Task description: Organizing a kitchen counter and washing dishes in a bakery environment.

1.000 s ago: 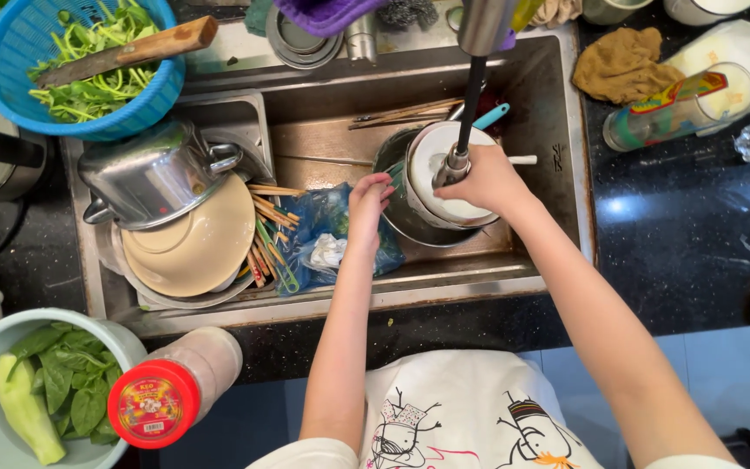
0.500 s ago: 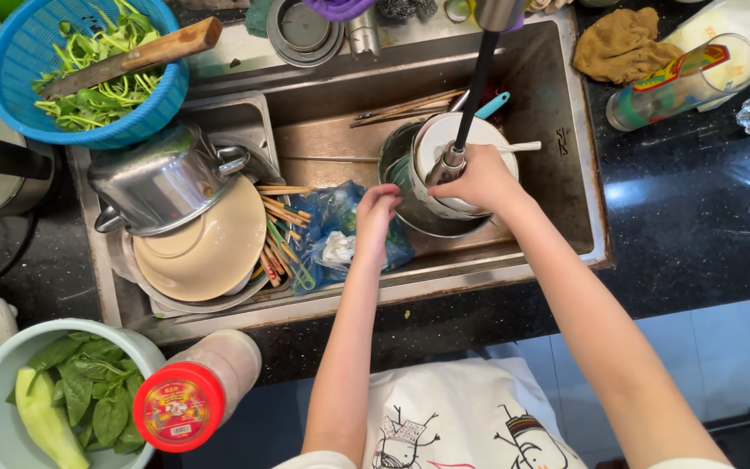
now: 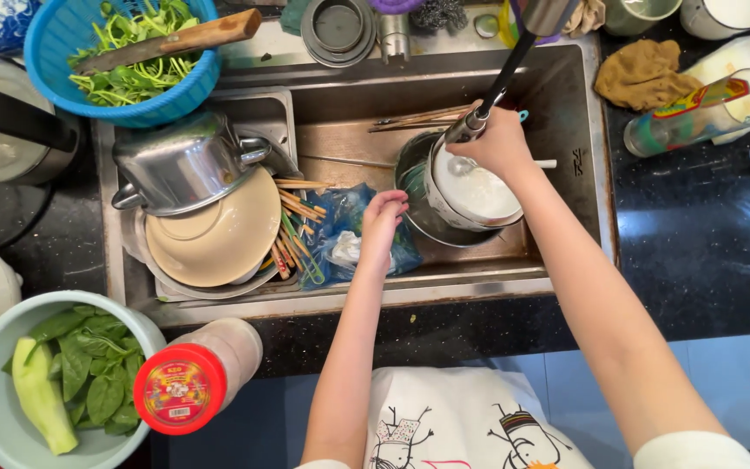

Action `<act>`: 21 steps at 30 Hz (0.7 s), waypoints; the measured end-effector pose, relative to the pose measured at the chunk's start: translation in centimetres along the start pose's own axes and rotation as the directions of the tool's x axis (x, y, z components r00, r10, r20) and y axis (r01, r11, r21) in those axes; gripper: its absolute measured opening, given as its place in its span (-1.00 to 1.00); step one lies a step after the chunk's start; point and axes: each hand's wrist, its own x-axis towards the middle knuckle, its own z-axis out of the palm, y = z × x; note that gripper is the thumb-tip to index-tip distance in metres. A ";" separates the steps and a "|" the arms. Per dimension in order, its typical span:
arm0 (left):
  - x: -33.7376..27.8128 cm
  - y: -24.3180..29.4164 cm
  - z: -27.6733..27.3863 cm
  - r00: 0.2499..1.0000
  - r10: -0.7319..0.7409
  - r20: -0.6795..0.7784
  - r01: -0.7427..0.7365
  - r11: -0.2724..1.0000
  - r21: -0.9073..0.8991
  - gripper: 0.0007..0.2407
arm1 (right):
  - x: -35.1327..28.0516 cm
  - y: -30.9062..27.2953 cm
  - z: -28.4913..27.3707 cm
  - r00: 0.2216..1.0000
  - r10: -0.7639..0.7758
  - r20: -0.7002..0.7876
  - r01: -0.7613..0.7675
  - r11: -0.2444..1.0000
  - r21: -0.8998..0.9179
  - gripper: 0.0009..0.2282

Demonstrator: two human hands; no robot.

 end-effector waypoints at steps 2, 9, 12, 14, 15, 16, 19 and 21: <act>0.3 0.3 0.7 1.000 0.020 0.004 -0.020 1.000 0.007 -0.79 | 0.0 0.2 -1.0 1.000 -0.013 -0.005 0.013 0.999 0.031 -0.69; 1.8 0.4 3.4 0.999 0.043 0.012 -0.043 0.999 0.010 -0.79 | 0.6 2.2 -3.7 0.997 -0.059 -0.043 0.059 0.998 -0.012 -0.67; 1.9 0.3 4.3 0.999 0.031 0.018 -0.032 0.999 0.033 -0.78 | 1.4 3.2 -2.2 0.994 -0.099 -0.055 0.104 0.990 0.099 -0.65; 2.1 0.5 4.4 0.999 0.028 0.020 -0.028 0.999 0.030 -0.78 | 1.5 1.6 -1.1 0.993 -0.108 -0.049 0.113 0.986 0.125 -0.65; 1.8 0.3 4.4 1.000 0.014 0.025 -0.015 1.000 0.025 -0.78 | 1.0 0.9 -0.5 0.993 -0.109 -0.039 0.113 0.983 0.148 -0.64; 1.4 0.2 4.0 1.000 0.005 0.027 -0.005 1.000 0.030 -0.78 | 0.4 1.2 0.5 0.994 -0.098 -0.039 0.102 0.983 0.151 -0.64; 1.5 1.1 3.6 1.000 0.016 0.005 -0.016 0.999 0.037 -0.78 | -0.4 0.6 1.6 0.995 -0.101 -0.026 0.104 0.978 0.183 -0.64; 1.1 1.3 3.2 0.999 0.031 0.009 -0.032 0.999 0.038 -0.79 | -2.1 -1.2 1.1 0.986 0.123 0.115 -0.131 0.989 0.066 -0.59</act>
